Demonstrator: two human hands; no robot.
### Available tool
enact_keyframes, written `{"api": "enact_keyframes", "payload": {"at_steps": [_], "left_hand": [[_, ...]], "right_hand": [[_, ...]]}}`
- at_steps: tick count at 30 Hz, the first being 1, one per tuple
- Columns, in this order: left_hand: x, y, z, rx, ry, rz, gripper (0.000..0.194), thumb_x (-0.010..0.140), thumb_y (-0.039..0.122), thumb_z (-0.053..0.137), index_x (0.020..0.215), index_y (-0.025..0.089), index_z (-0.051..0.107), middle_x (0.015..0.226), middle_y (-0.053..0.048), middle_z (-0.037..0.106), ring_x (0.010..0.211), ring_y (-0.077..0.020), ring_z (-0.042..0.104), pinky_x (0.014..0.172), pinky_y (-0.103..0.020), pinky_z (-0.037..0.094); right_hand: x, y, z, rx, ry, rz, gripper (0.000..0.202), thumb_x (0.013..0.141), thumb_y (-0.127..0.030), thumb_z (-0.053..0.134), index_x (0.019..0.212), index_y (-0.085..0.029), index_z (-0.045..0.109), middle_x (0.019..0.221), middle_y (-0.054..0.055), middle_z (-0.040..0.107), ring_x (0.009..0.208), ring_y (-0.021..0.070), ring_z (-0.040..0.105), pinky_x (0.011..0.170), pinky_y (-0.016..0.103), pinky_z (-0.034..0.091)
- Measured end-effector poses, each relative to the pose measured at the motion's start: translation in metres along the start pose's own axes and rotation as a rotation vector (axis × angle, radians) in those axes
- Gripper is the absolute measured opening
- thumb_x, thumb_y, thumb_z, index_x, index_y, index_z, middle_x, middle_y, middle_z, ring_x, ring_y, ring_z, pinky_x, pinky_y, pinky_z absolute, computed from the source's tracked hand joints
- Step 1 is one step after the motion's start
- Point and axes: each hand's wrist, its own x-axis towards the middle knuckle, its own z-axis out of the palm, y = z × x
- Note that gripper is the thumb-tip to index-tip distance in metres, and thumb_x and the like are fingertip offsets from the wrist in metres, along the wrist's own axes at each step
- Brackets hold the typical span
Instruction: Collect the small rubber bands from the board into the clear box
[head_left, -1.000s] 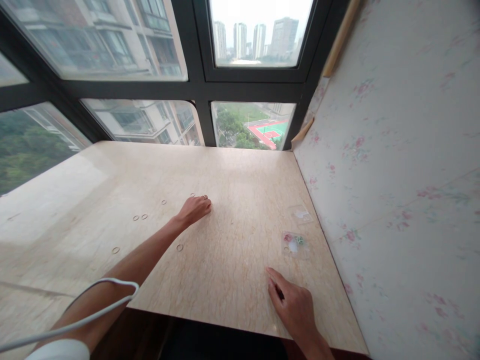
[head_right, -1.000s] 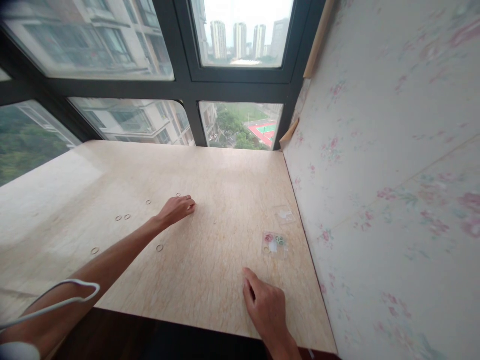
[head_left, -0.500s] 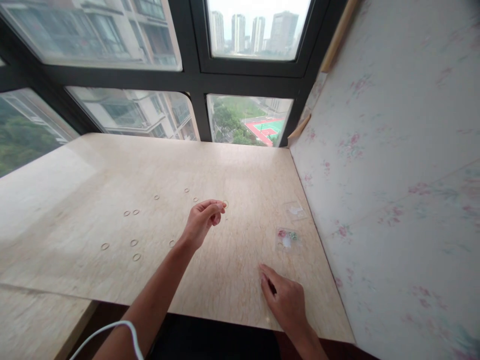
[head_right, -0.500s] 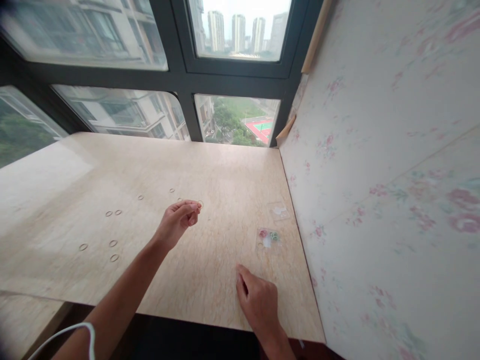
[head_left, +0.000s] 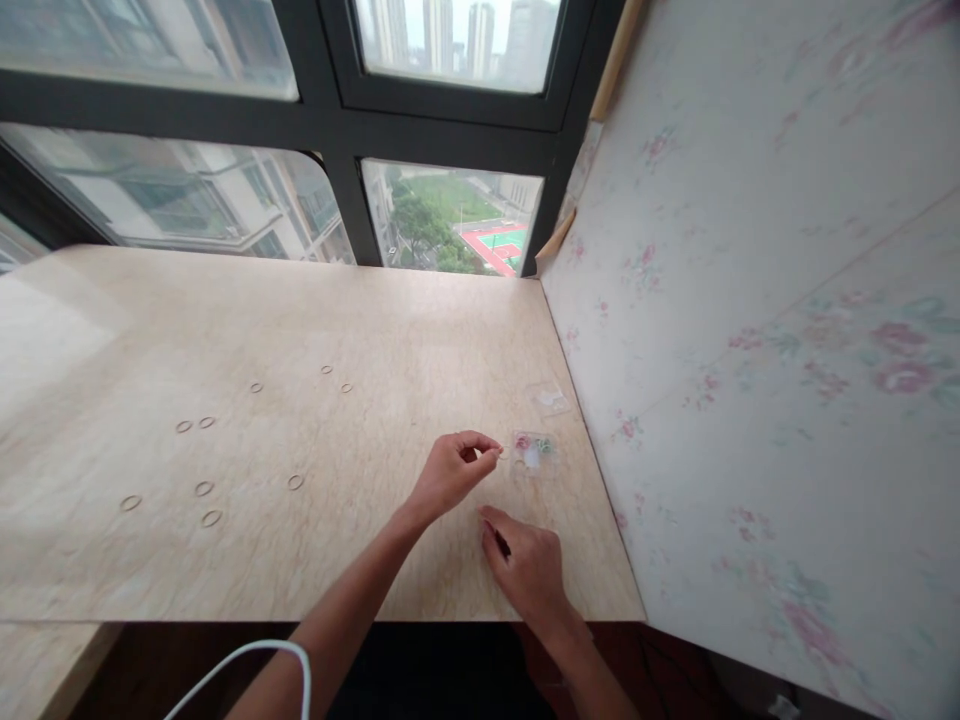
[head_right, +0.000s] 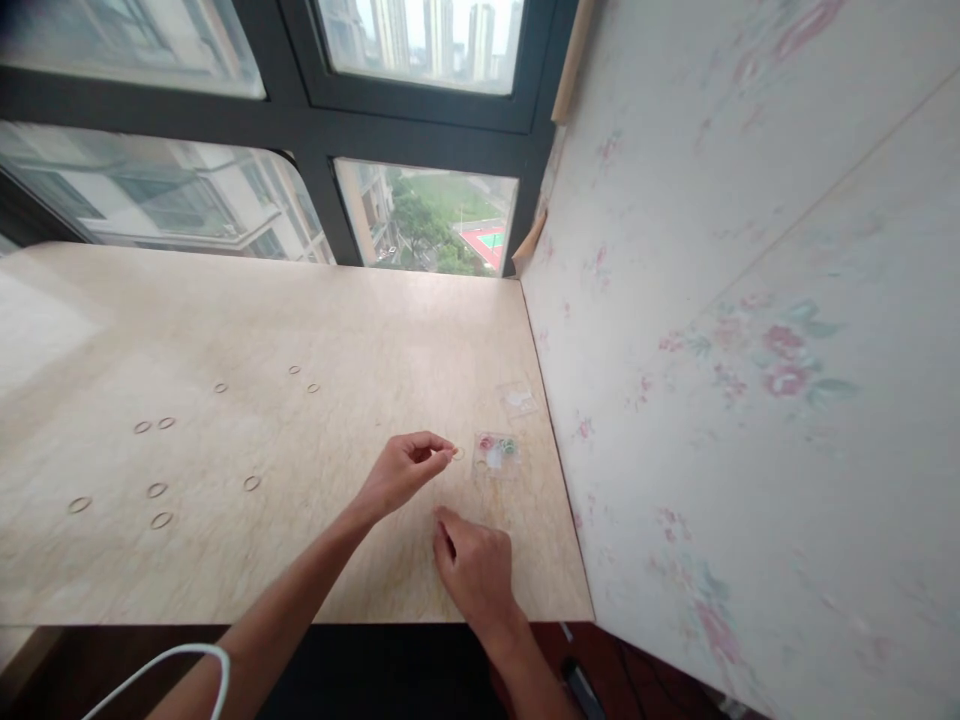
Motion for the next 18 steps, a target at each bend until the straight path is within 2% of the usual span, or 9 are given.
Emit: {"api": "enact_keyframes", "payload": {"at_steps": [4,9,12,18], "left_hand": [[0.006,-0.003,0.024,0.307,-0.070,0.226,0.017,0.077,0.018,0.057,0.083,0.020,0.073,0.082,-0.003,0.065,0.058,-0.0088,0.051,0.059,-0.023,0.042],[0.014,-0.010,0.037,0.492,-0.090,0.263,0.021,0.084,0.021,0.054,0.094,0.023,0.073,0.090,-0.004,0.063,0.065,-0.0110,0.055,0.067,-0.027,0.045],[0.015,-0.011,0.035,0.458,-0.079,0.264,0.023,0.084,0.023,0.056,0.101,0.024,0.071,0.089,-0.003,0.064,0.062,-0.0101,0.053,0.064,-0.026,0.044],[0.004,-0.016,0.012,0.374,0.011,0.246,0.018,0.085,0.024,0.056,0.093,0.020,0.072,0.080,-0.002,0.065,0.058,-0.0091,0.051,0.060,-0.023,0.042]], "right_hand": [[0.000,0.000,-0.001,0.006,-0.005,0.021,0.028,0.086,-0.023,0.048,0.103,-0.024,0.071,0.066,0.001,0.072,0.057,0.0154,0.067,0.055,0.022,0.039],[0.001,0.000,-0.003,0.022,-0.011,0.020,0.028,0.085,-0.021,0.048,0.099,-0.024,0.071,0.066,0.001,0.072,0.056,0.0152,0.066,0.054,0.022,0.037],[0.002,0.000,-0.002,0.046,-0.007,0.016,0.028,0.085,-0.020,0.048,0.099,-0.024,0.072,0.068,0.002,0.072,0.057,0.0152,0.067,0.055,0.022,0.038],[0.000,0.003,0.000,0.083,0.005,0.007,0.028,0.088,-0.024,0.046,0.096,-0.022,0.072,0.070,0.003,0.073,0.059,0.0162,0.068,0.056,0.022,0.043]]}}
